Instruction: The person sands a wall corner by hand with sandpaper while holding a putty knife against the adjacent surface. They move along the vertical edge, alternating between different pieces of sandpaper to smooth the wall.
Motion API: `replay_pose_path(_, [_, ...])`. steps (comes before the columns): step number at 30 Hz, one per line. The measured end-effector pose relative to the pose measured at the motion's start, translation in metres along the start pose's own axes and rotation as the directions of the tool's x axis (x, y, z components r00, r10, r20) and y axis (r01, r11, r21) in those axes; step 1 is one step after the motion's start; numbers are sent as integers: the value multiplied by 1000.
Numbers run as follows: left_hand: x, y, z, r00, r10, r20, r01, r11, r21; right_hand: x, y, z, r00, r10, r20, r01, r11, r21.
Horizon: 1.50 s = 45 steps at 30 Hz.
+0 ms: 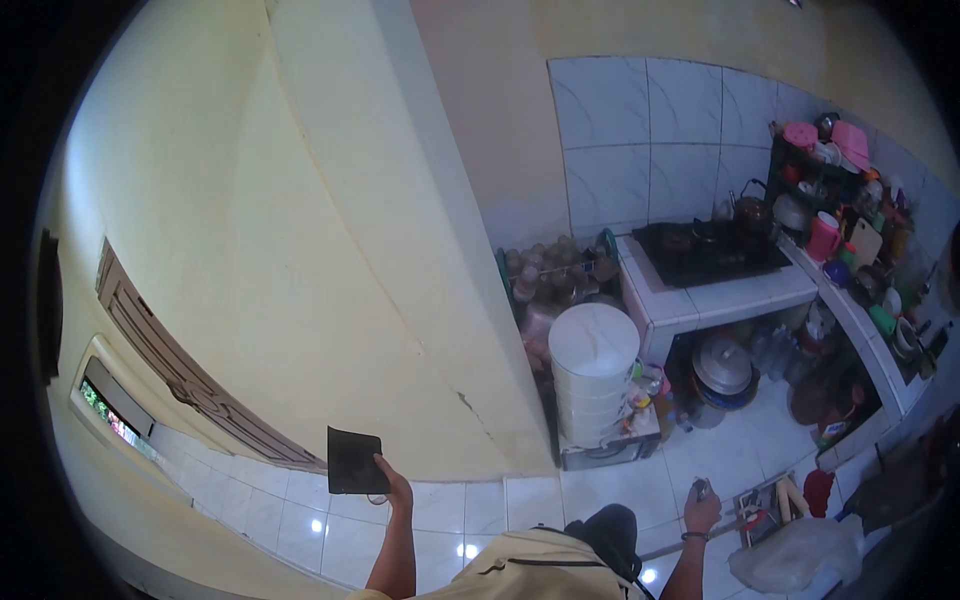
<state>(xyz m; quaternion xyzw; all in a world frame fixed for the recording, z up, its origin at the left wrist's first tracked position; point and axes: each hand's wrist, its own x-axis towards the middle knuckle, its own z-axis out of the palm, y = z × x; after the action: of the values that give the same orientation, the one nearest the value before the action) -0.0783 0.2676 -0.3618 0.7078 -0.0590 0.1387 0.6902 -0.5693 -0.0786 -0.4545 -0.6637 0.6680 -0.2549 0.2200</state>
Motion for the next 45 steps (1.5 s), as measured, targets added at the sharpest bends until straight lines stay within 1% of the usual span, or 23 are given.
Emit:
replay_pose_path(3, [-14,-6,-6,998,-55,-9,56,997,49,-10,-14,-9,998,41,40,-42,999,32])
replay_pose_path(4, [-18,-6,-5,997,-74,-10,74,995,59,-10,-12,-3,1000,22,9,-23,997,69])
replay_pose_path(7, [-25,-5,-4,998,-46,-37,48,998,50,-9,-11,9,996,-78,-32,82,985,149])
replay_pose_path(8, [-26,-8,-4,998,-39,-48,41,998,39,-9,-11,11,998,-64,-29,68,980,185])
replay_pose_path(11, [-27,-16,-9,997,-21,-75,22,1000,10,-4,-8,19,984,-121,-130,138,982,128])
replay_pose_path(14, [-29,-20,-14,997,-15,-77,14,1000,-15,14,2,24,1000,4,-2,-3,982,188])
replay_pose_path(15, [-30,-22,-17,997,-22,-79,20,999,-24,21,11,29,997,41,64,-57,961,271])
replay_pose_path(16, [-31,-24,-18,996,-29,-81,26,999,-34,27,19,33,989,71,133,-113,931,348])
replay_pose_path(17, [-32,-22,-18,995,-65,-70,64,998,-16,30,17,30,975,93,204,-173,892,418])
replay_pose_path(18, [-34,-21,-21,993,-101,-62,101,995,2,30,15,28,953,172,251,-279,822,497])
replay_pose_path(20, [-37,-17,-21,987,-149,-66,152,988,37,19,-13,15,882,293,370,-469,631,618])
replay_pose_path(22, [-37,-15,-18,981,-175,-88,181,981,64,16,-20,9,852,272,446,-519,544,659])
replay_pose_path(23, [-38,-17,-17,983,-152,-99,161,983,84,15,-20,9,837,258,483,-543,500,674])
replay_pose_path(24, [-38,-20,-16,985,-131,-110,142,985,101,17,-20,9,803,214,555,-586,450,674])
replay_pose_path(27, [-41,-17,-11,991,-86,-102,97,989,111,24,-18,15,752,156,640,-655,278,702])
replay_pose_path(28, [-43,-12,-10,993,-71,-92,81,991,107,28,-21,15,745,147,650,-663,265,700])
replay_pose_path(31, [-48,10,-6,990,-106,-92,114,990,82,35,-32,17,723,127,679,-687,239,687])
replay_pose_path(34, [-47,9,-11,984,-143,-103,157,978,138,40,-41,21,709,114,696,-699,250,670])
replay_pose_path(37, [-45,5,-15,986,-123,-109,135,985,107,45,-57,26,705,111,700,-699,269,662])
replay_pose_path(40, [-44,6,-19,982,-144,-121,155,984,88,44,-72,27,706,81,704,-694,278,664])
replay_pose_path(43, [-45,1,-22,978,-139,-155,161,976,146,41,-83,27,710,47,702,-684,282,673])
replay_pose_path(45, [-49,3,-26,977,-153,-148,173,976,134,43,-88,29,707,65,704,-693,261,672])
